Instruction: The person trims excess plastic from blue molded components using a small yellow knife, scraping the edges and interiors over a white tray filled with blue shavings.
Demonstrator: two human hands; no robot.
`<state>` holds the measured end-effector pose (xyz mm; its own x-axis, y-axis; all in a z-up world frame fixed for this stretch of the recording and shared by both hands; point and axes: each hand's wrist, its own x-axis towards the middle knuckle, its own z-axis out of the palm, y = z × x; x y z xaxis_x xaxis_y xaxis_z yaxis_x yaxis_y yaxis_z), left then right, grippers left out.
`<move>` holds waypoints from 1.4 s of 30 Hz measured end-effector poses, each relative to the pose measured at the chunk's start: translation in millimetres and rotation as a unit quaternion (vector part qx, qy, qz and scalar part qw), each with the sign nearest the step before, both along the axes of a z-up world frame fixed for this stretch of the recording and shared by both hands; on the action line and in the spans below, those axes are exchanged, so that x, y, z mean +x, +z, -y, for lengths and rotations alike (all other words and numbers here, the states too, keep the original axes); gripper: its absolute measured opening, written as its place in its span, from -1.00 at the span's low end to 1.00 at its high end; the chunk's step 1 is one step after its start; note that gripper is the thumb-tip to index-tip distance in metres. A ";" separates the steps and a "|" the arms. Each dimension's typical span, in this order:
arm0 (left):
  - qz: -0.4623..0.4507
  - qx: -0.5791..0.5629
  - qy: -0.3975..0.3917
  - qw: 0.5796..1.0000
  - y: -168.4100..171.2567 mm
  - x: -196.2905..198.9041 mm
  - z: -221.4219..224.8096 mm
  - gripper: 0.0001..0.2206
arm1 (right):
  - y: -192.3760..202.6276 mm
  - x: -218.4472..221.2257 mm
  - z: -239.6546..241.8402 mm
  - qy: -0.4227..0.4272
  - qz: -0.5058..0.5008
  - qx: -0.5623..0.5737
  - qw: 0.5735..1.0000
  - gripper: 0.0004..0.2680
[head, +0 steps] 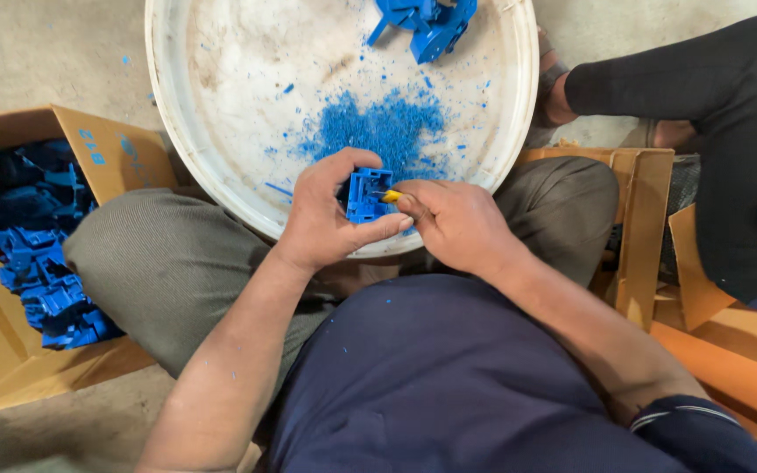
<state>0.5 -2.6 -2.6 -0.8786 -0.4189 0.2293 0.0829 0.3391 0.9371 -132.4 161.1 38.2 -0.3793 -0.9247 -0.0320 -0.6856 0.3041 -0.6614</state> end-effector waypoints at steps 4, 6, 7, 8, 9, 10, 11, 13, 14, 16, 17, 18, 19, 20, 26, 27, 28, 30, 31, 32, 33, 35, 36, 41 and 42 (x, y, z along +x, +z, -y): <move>-0.016 0.000 -0.026 1.000 -2.2 2.1 2.7 -0.54 | 1.4 -10.2 1.0 0.025 0.061 0.102 0.993 -0.83; 0.001 0.002 -0.040 0.999 -1.9 2.4 4.5 -0.56 | 1.7 -13.3 0.8 0.048 0.090 0.106 0.989 -0.83; 0.012 0.023 -0.049 0.998 -1.9 2.5 5.7 -0.56 | 0.9 -13.7 0.7 0.059 0.105 0.108 0.987 -0.84; 0.023 0.043 -0.058 0.997 -2.0 2.7 7.0 -0.56 | -0.4 -12.1 0.2 0.057 0.093 0.100 0.989 -0.84; 0.033 0.062 -0.066 0.995 -2.2 2.8 7.2 -0.57 | -1.5 -10.1 -1.0 0.054 0.080 0.092 0.991 -0.84; 0.042 0.080 -0.070 0.993 -2.5 2.8 6.6 -0.56 | -2.6 -8.2 -2.4 0.052 0.067 0.083 0.993 -0.84; 0.052 0.097 -0.071 0.991 -2.8 2.6 7.0 -0.56 | -4.2 -6.9 -2.3 0.058 0.044 0.053 0.996 -0.84; 0.060 0.116 -0.073 0.989 -3.9 2.9 7.3 -0.56 | -6.6 -5.2 -4.2 0.068 0.001 -0.008 0.998 -0.85; 0.059 0.118 -0.073 0.989 -4.4 3.5 6.9 -0.56 | -7.2 -4.8 -5.8 0.075 -0.009 -0.011 0.997 -0.86; 0.056 0.122 -0.074 0.988 -4.9 3.0 8.8 -0.56 | -7.1 -5.9 -6.9 0.084 -0.030 -0.021 0.996 -0.86; 0.055 0.126 -0.074 0.988 -5.4 3.1 8.7 -0.55 | -6.5 -6.2 -8.0 0.085 -0.038 -0.023 0.995 -0.85; 0.055 0.131 -0.074 0.987 -5.8 3.1 8.7 -0.55 | -5.8 -6.2 -8.4 0.086 -0.047 -0.024 0.995 -0.85; 0.068 0.140 -0.073 0.985 -6.2 2.8 9.8 -0.55 | -5.3 -6.7 -7.3 0.088 -0.056 -0.027 0.994 -0.84; 0.081 0.148 -0.072 0.983 -6.6 2.4 10.8 -0.55 | -4.8 -7.2 -6.3 0.087 -0.068 -0.029 0.993 -0.83; 0.073 0.196 -0.071 0.975 -5.4 4.7 9.1 -0.49 | -1.9 1.0 -7.4 0.035 -0.047 -0.063 0.996 -0.85; 0.061 0.195 -0.069 0.976 -4.3 4.8 9.2 -0.48 | -0.8 0.5 -7.4 0.032 -0.039 -0.068 0.996 -0.85; 0.059 0.215 -0.070 0.972 -3.3 4.9 9.7 -0.47 | 0.0 -0.3 -7.2 0.029 -0.032 -0.073 0.996 -0.86; 0.060 0.258 -0.072 0.962 -2.1 8.2 8.9 -0.46 | 1.4 -0.3 -9.1 0.013 -0.020 -0.071 0.997 -0.87; 0.058 0.233 -0.073 0.968 -1.5 8.1 9.5 -0.45 | 2.7 -1.7 -9.2 0.005 -0.015 -0.070 0.997 -0.87; 0.057 0.208 -0.074 0.974 -0.8 8.0 10.2 -0.44 | 3.9 -2.9 -8.7 0.009 -0.015 -0.075 0.997 -0.87; 0.055 0.185 -0.075 0.978 -0.4 8.1 9.9 -0.43 | 5.5 -3.6 -9.0 0.013 -0.015 -0.078 0.997 -0.87; 0.065 0.205 -0.075 0.974 0.2 7.6 8.8 -0.41 | 9.2 -4.8 -8.8 0.022 -0.028 -0.078 0.996 -0.87; 0.070 0.216 -0.075 0.971 0.4 6.9 8.8 -0.40 | 11.4 -5.6 -8.5 0.027 -0.042 -0.075 0.996 -0.86; 0.075 0.171 -0.096 0.978 -1.2 6.0 11.5 -0.41 | 18.1 -7.0 -8.5 0.061 -0.093 -0.093 0.989 -0.85; 0.076 0.172 -0.103 0.977 -1.7 6.7 11.3 -0.42 | 18.4 -8.0 -8.8 0.065 -0.099 -0.088 0.989 -0.85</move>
<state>7.2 -13.9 -4.3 -0.9650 -0.2598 -0.0344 -0.0336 -0.0078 0.9994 -140.3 169.9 56.7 -0.2397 -0.9507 0.1970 -0.8327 0.0970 -0.5451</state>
